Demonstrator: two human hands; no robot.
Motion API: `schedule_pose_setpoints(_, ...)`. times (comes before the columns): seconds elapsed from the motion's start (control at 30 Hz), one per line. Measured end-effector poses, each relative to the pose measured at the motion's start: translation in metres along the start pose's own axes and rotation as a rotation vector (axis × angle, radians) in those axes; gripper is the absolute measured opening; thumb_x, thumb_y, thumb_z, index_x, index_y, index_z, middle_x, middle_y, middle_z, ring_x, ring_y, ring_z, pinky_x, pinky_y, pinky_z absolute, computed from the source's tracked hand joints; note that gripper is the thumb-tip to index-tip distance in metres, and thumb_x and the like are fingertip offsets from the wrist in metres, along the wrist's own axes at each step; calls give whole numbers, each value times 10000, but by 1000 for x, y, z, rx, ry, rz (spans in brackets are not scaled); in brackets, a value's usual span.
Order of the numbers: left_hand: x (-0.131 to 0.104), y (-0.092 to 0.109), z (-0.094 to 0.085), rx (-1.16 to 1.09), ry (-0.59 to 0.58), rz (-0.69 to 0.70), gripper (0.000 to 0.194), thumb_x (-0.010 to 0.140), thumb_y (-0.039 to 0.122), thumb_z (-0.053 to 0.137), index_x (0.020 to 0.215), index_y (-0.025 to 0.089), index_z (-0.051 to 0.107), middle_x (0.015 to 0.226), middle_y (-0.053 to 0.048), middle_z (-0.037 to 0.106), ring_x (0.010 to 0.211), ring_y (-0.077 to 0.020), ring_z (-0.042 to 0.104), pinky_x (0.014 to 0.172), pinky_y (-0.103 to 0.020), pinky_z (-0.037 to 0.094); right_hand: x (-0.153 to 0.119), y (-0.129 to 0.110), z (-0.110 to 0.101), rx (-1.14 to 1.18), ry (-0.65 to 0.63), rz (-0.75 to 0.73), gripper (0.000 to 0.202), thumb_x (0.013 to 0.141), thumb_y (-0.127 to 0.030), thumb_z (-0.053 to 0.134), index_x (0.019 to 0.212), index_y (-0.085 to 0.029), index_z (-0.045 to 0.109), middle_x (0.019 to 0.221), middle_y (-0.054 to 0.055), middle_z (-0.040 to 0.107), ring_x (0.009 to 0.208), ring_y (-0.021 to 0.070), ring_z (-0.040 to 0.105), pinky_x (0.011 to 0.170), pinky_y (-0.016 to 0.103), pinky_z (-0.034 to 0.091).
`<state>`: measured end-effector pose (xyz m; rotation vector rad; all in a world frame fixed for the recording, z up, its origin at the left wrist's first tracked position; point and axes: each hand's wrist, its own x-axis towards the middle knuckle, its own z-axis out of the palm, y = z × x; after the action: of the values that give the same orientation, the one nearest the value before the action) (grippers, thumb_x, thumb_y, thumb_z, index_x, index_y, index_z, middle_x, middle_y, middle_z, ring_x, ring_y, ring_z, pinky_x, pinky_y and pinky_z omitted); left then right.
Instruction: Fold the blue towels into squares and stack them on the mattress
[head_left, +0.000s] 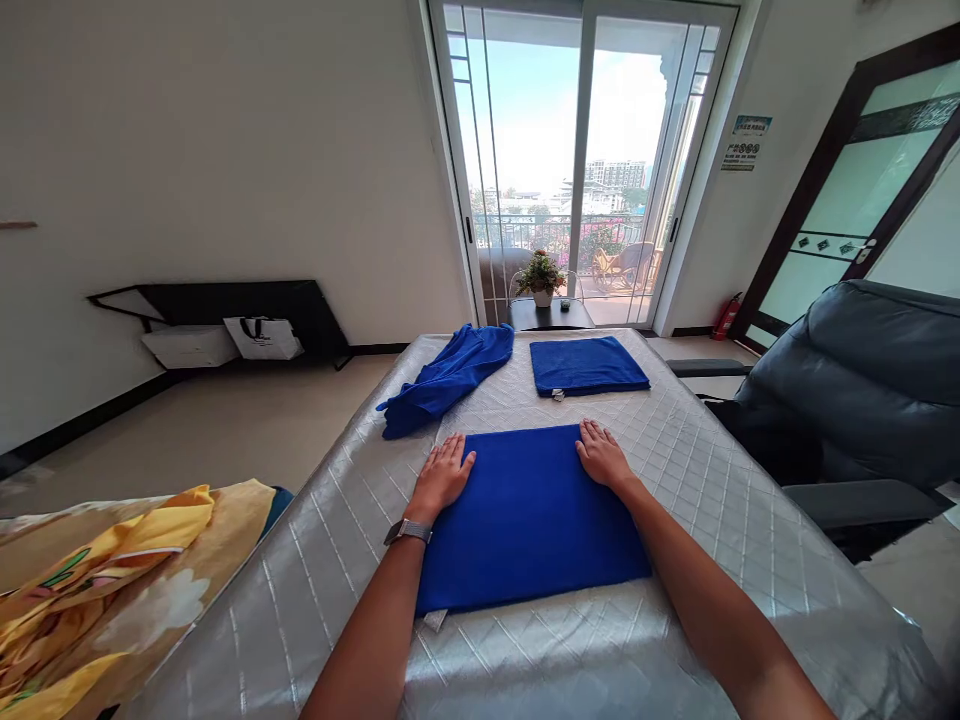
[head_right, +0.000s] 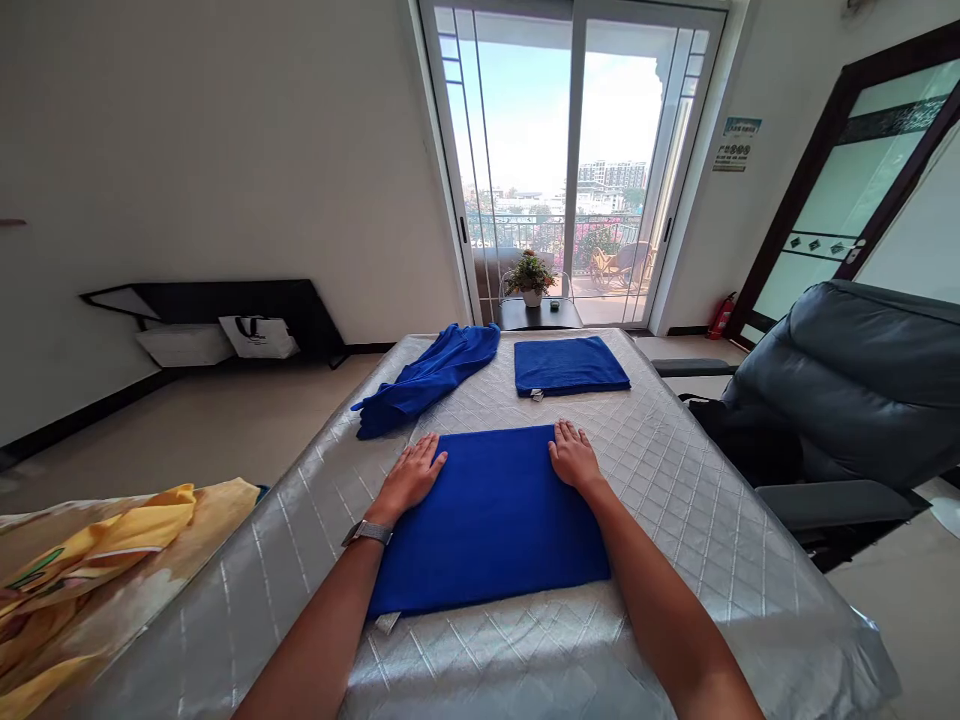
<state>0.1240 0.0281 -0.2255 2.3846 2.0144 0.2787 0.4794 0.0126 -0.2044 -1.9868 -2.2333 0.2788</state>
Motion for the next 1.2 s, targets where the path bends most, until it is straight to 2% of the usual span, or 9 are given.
schedule_pose_setpoints(0.3,0,0,2,-4,26,-3,668,1040,490,220,1596,136,329,1651,-116,341,1544,-243,289,1281,-463,201,3,4,4,33,-8,5,681,1058,-435,165,1635,-73,202,1706,78,146,1579,181,96,1273,382,64)
schedule_pose_setpoints(0.5,4,2,-6,43,-111,-5,743,1033,560,219,1603,88,282,1683,-146,231,1567,-252,212,1279,-457,184,2,4,3,69,-10,8,692,1057,-446,144,1638,-72,184,1709,68,132,1582,183,76,1274,390,56)
schedule_pose_setpoints(0.67,19,10,-28,65,-154,-27,765,1015,606,290,1530,58,427,1601,-204,395,1507,-317,359,1250,-519,241,0,3,0,86,-4,12,688,1056,-442,166,1634,-70,201,1705,70,146,1581,186,84,1273,386,56)
schedule_pose_setpoints(0.73,25,29,-33,72,-126,-16,756,1020,598,297,1501,39,462,1573,-237,429,1483,-361,391,1233,-552,264,-1,3,-1,91,-1,12,687,1056,-442,167,1635,-73,204,1705,68,150,1581,184,84,1273,383,49)
schedule_pose_setpoints(0.83,30,83,-28,51,-59,94,709,1043,558,249,1494,64,484,1587,-219,422,1483,-344,393,1239,-502,281,-1,3,0,94,16,6,684,1056,-444,171,1632,-79,220,1703,67,165,1579,187,97,1274,388,59)
schedule_pose_setpoints(0.97,30,173,-1,-33,-6,299,653,1063,507,201,1514,128,481,1593,-156,442,1497,-267,384,1251,-427,291,0,5,4,67,42,-1,670,1051,-415,198,1627,-75,240,1697,77,189,1575,193,125,1272,390,72)
schedule_pose_setpoints(1.03,29,206,13,-73,13,350,615,1067,482,217,1536,164,456,1608,-133,424,1516,-258,351,1259,-450,278,0,6,6,42,32,-12,649,1044,-357,209,1630,-80,233,1700,73,177,1576,188,119,1271,381,76)
schedule_pose_setpoints(1.1,28,220,22,-102,23,354,599,1068,465,226,1552,180,435,1614,-131,412,1527,-260,327,1261,-475,267,1,7,7,27,25,-26,639,1040,-325,207,1632,-86,228,1702,71,167,1578,183,108,1270,374,77)
schedule_pose_setpoints(1.2,27,207,25,-115,13,296,630,1059,510,232,1564,182,416,1622,-130,393,1535,-265,309,1267,-478,250,2,7,7,34,37,-17,653,1049,-381,194,1629,-84,240,1698,82,183,1577,187,116,1270,380,78)
